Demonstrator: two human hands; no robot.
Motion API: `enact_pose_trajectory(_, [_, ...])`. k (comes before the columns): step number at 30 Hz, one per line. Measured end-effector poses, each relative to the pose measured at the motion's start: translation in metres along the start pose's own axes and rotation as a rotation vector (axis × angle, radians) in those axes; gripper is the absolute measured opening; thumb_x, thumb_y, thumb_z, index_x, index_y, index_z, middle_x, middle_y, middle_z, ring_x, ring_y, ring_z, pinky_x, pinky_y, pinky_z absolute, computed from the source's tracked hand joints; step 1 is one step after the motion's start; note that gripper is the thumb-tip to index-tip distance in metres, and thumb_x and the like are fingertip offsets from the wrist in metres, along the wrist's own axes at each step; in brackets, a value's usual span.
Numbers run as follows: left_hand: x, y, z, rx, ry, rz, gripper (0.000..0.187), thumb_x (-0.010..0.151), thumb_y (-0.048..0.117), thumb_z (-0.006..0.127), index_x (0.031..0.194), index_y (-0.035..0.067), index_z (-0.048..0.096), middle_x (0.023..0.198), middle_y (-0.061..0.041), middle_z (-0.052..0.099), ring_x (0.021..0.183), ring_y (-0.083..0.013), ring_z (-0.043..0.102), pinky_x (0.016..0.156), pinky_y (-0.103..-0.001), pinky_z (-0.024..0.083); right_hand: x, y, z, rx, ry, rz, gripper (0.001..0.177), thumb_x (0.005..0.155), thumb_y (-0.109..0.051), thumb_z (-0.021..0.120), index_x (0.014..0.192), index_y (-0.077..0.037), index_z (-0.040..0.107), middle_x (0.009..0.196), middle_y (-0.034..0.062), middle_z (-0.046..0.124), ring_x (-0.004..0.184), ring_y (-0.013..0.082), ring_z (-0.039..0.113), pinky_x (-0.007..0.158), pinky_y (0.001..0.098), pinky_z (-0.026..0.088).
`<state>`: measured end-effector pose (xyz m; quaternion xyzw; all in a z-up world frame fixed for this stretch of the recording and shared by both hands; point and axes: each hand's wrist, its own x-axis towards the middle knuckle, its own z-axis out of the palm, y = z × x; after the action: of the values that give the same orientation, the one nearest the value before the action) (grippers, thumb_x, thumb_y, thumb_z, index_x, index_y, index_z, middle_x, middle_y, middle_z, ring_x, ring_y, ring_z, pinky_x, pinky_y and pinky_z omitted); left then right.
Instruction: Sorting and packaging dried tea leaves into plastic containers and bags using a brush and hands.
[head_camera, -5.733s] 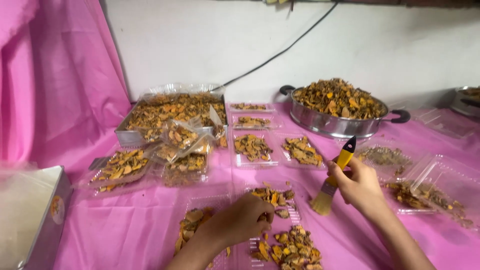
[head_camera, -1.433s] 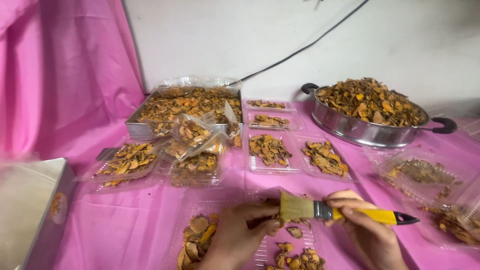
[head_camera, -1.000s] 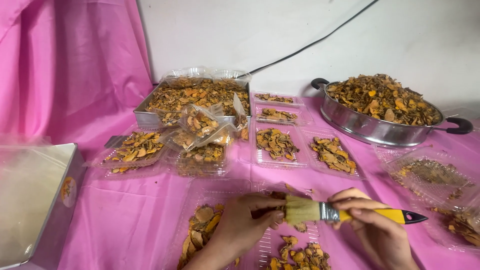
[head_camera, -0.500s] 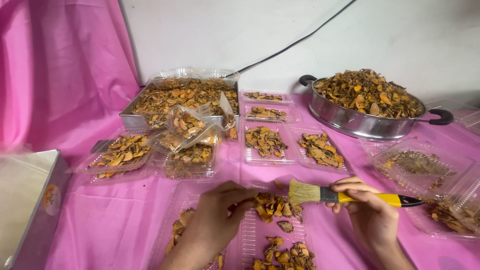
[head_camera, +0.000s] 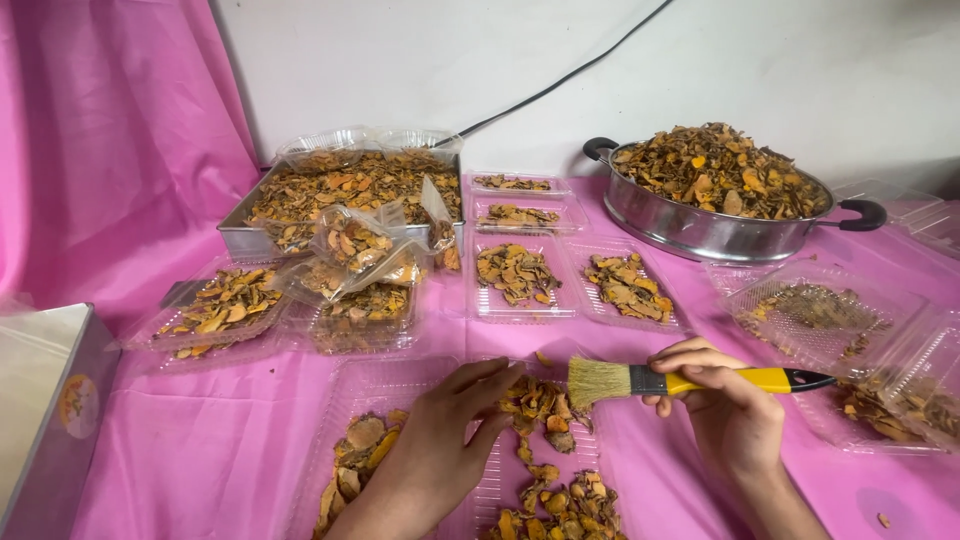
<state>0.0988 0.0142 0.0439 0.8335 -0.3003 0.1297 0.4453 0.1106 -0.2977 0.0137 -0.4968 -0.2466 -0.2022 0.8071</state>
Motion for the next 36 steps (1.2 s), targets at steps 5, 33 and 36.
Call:
enact_pose_trajectory(5, [-0.005, 0.027, -0.02, 0.099, -0.436, -0.006, 0.036, 0.096, 0.038, 0.063, 0.127, 0.022, 0.073, 0.122, -0.001, 0.072, 0.11, -0.0185, 0.068, 0.095, -0.035, 0.053, 0.0, -0.006, 0.002, 0.006, -0.169, 0.026, 0.03, 0.079, -0.001, 0.052, 0.088, 0.017, 0.074, 0.093, 0.0321, 0.069, 0.064, 0.0381, 0.066, 0.046, 0.0326, 0.057])
enact_pose_trajectory(33, [-0.013, 0.023, 0.011, -0.087, -0.228, 0.002, 0.012, 0.091, 0.023, 0.073, 0.099, 0.02, 0.081, 0.097, 0.0, 0.081, 0.094, -0.0162, 0.073, 0.088, -0.033, 0.056, -0.003, -0.024, 0.023, 0.05, -0.304, 0.126, 0.029, 0.073, -0.001, 0.051, 0.08, 0.015, 0.074, 0.08, 0.0343, 0.064, 0.046, 0.0352, 0.059, 0.037, 0.031, 0.053])
enact_pose_trajectory(36, [-0.01, 0.031, 0.007, -0.126, -0.061, -0.12, 0.013, 0.087, 0.025, 0.073, 0.095, 0.02, 0.082, 0.093, 0.003, 0.081, 0.075, -0.0119, 0.076, 0.07, -0.027, 0.062, 0.001, -0.02, 0.021, -0.024, -0.471, 0.182, 0.027, 0.087, -0.005, 0.055, 0.097, 0.013, 0.074, 0.096, 0.0271, 0.068, 0.072, 0.0319, 0.066, 0.061, 0.0361, 0.06])
